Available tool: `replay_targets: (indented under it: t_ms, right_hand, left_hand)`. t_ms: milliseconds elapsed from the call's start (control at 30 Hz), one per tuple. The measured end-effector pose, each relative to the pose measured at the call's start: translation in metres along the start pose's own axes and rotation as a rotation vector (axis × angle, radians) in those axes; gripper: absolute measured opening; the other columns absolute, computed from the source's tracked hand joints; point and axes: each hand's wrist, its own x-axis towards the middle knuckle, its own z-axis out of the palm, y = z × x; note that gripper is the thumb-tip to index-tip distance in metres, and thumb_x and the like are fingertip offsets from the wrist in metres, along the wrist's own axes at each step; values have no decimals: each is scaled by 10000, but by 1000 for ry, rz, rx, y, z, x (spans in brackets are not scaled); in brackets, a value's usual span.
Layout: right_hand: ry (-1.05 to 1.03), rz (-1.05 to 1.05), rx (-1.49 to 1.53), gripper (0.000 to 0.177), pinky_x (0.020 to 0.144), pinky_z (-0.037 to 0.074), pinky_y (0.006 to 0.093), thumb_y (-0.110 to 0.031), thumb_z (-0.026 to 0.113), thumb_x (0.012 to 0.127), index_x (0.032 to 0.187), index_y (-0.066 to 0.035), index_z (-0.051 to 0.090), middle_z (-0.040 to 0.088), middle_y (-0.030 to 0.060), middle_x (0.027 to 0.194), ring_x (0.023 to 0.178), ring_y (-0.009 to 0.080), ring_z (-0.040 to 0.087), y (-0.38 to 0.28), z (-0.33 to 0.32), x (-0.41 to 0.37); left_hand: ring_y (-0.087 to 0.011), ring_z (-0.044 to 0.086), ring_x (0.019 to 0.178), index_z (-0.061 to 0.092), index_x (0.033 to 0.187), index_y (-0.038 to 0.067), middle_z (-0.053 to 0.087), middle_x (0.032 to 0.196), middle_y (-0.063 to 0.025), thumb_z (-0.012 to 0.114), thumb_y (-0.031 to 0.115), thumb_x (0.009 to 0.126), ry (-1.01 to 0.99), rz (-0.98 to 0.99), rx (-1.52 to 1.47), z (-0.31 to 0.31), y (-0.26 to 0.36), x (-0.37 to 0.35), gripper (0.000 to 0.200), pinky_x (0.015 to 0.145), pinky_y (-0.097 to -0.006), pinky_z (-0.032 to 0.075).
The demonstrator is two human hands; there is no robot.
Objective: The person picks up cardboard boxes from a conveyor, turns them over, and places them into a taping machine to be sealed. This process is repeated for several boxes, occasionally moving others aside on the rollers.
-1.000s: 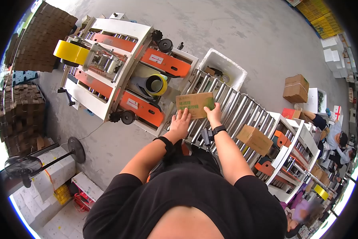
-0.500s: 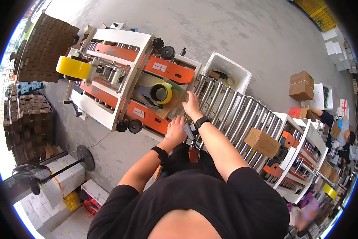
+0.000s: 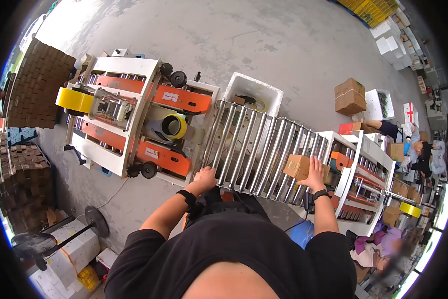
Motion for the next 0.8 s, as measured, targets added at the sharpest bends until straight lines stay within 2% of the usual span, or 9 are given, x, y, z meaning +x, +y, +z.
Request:
replay_targets:
  t_ms: [167, 200, 300, 467, 567, 633, 700, 733, 800]
  right_hand:
    - [-63, -63, -296, 1258, 1038, 178, 479, -309, 841, 408, 1386, -105, 76, 272, 140, 1321, 1252, 319, 244, 2, 0, 20]
    - [-1, -57, -225, 1199, 1015, 201, 486, -279, 821, 411, 1371, -112, 123, 332, 134, 1222, 1195, 309, 297, -8, -4, 20]
    - [-38, 21, -19, 1172, 1005, 204, 519, -288, 813, 396, 1357, -119, 163, 351, 135, 1210, 1191, 314, 303, -56, -22, 16]
    - [-179, -475, -35, 1070, 1010, 195, 556, -254, 759, 392, 1330, -109, 264, 410, 140, 1173, 1161, 331, 348, -159, -4, 2]
    - [-381, -771, -63, 1036, 1032, 149, 572, -295, 753, 397, 1318, -106, 319, 414, 136, 1199, 1195, 307, 336, -220, 19, 9]
    - [-432, -842, -101, 976, 1037, 121, 594, -311, 760, 411, 1286, -114, 376, 435, 110, 1199, 1205, 290, 345, -249, 31, 15]
    - [-347, -844, -101, 840, 1034, 140, 598, -304, 775, 475, 1223, -110, 444, 457, 94, 1188, 1190, 279, 375, -264, 26, 26]
    - [-141, -790, -42, 785, 1030, 181, 569, -268, 768, 508, 1208, -105, 450, 459, 95, 1182, 1173, 276, 390, -265, 38, 38]
    - [154, -617, 96, 684, 996, 270, 519, -199, 750, 573, 1187, -108, 462, 462, 99, 1176, 1140, 276, 415, -252, 46, 54]
  left_hand:
    - [-327, 479, 1087, 518, 1121, 73, 514, 1121, -139, 541, 167, 725, -68, 7, 29, 7, 9, 7, 408, 897, -425, 409]
    - [-322, 472, 1095, 507, 1162, 87, 508, 1134, -137, 544, 177, 722, -85, -4, 28, 5, 10, 6, 450, 903, -421, 406]
    - [-348, 501, 1053, 472, 1190, 82, 502, 1141, -164, 530, 164, 724, -80, 14, 8, 8, 10, 8, 476, 886, -433, 415]
    - [-384, 486, 1075, 261, 1318, 59, 453, 1207, -233, 518, 124, 734, -118, -43, -100, 8, 16, 0, 642, 889, -446, 407]
    - [-373, 518, 1042, 245, 1342, 78, 419, 1248, -197, 528, 86, 746, 45, -120, -146, 12, 15, -3, 659, 858, -425, 438]
    - [-357, 453, 1126, 237, 1345, 64, 356, 1306, -183, 528, 71, 737, 92, -133, -126, 2, 21, -9, 673, 891, -417, 417]
    - [-357, 393, 1187, 223, 1345, 53, 316, 1345, -178, 511, 70, 734, 157, -96, -62, -5, 25, -15, 675, 930, -426, 385]
    - [-332, 303, 1262, 269, 1336, 61, 275, 1384, -151, 528, 72, 718, 193, -82, -69, -2, 24, -14, 670, 966, -419, 357]
    - [-310, 285, 1281, 315, 1322, 64, 244, 1412, -126, 533, 96, 722, 216, 37, 39, 3, 23, -15, 639, 993, -415, 324]
